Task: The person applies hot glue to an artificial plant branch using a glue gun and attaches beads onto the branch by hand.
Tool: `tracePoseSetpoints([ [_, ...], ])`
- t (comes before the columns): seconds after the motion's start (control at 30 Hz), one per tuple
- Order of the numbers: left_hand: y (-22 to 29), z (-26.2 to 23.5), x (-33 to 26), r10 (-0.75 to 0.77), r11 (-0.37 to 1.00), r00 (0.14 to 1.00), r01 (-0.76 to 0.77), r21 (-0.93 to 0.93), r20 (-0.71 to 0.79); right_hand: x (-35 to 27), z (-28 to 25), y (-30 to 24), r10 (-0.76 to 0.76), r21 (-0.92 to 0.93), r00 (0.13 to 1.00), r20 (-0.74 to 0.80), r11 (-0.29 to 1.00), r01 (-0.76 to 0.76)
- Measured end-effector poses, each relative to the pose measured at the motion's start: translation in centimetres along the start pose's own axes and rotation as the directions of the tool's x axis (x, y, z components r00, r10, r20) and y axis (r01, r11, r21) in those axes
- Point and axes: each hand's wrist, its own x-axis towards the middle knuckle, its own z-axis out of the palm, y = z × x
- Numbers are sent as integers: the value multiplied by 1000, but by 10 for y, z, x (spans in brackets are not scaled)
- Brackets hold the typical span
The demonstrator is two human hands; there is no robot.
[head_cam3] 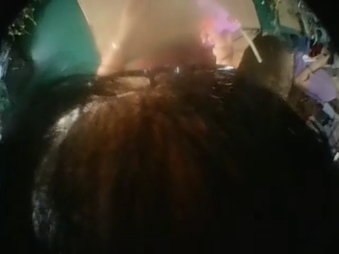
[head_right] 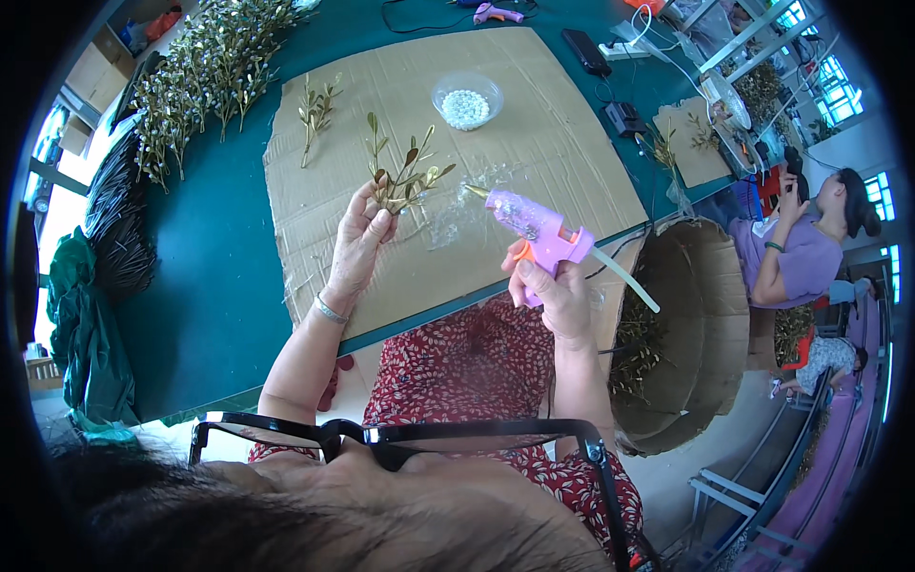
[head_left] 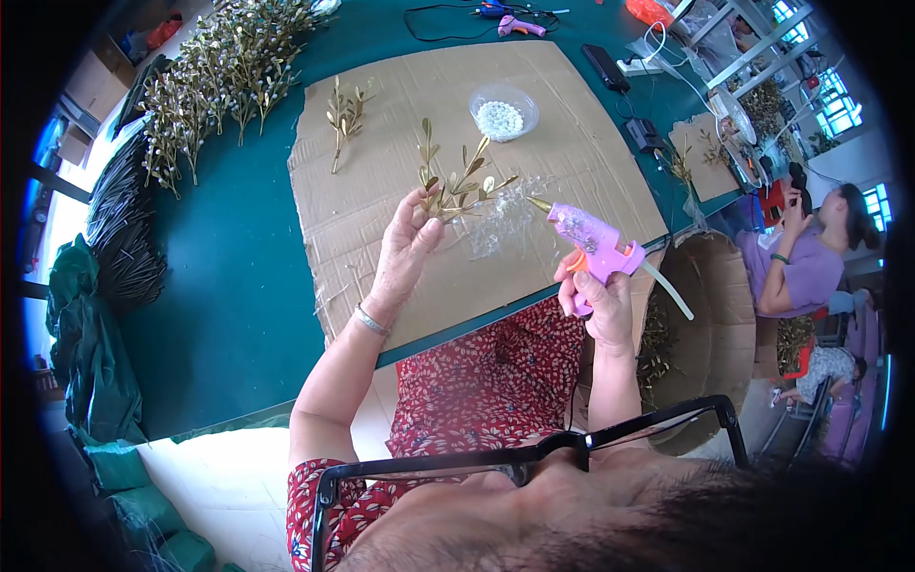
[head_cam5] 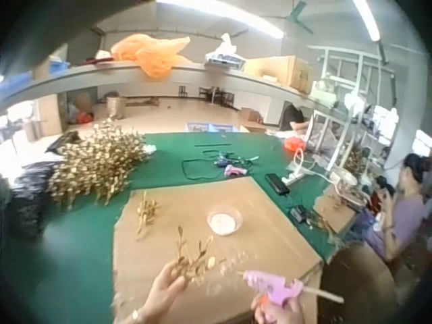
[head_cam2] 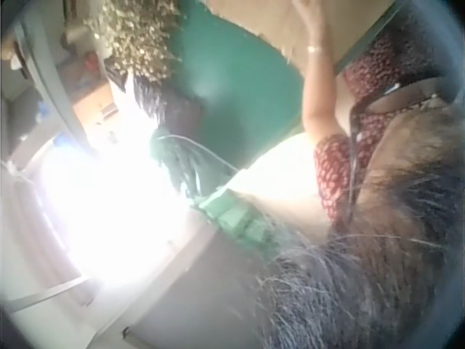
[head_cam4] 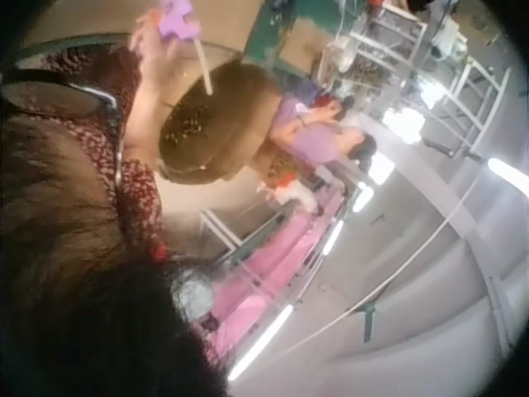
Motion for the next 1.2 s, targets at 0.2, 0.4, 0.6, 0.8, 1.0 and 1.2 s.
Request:
tracePoseSetpoints([
  [0.2, 4, 5, -2, 15, 998, 1000, -15, 61, 4, -1, 4, 0, 47, -114, 999, 20, 992, -44],
  [0.4, 2, 1, -3, 15, 994, 1000, -18, 104, 22, -2, -4, 7, 67, -144, 998, 5, 987, -65],
  [0.6, 1, 1, -3, -22, 993, 999, 17, 115, 43, -2, -1, 8, 34, -182, 999, -31, 983, -40],
  [0.8, 2, 3, -3, 6, 995, 1000, -9, 98, 29, -1, -5, 10, 48, -193, 999, -24, 980, -51],
  [1.0, 2, 3, -3, 9, 995, 999, -13, 97, 33, 0, -5, 10, 64, -187, 998, -30, 980, -68],
  [1.2, 0, 2, -3, 7, 994, 1000, -10, 109, 30, 2, -3, 7, 64, -217, 998, -26, 974, -68],
])
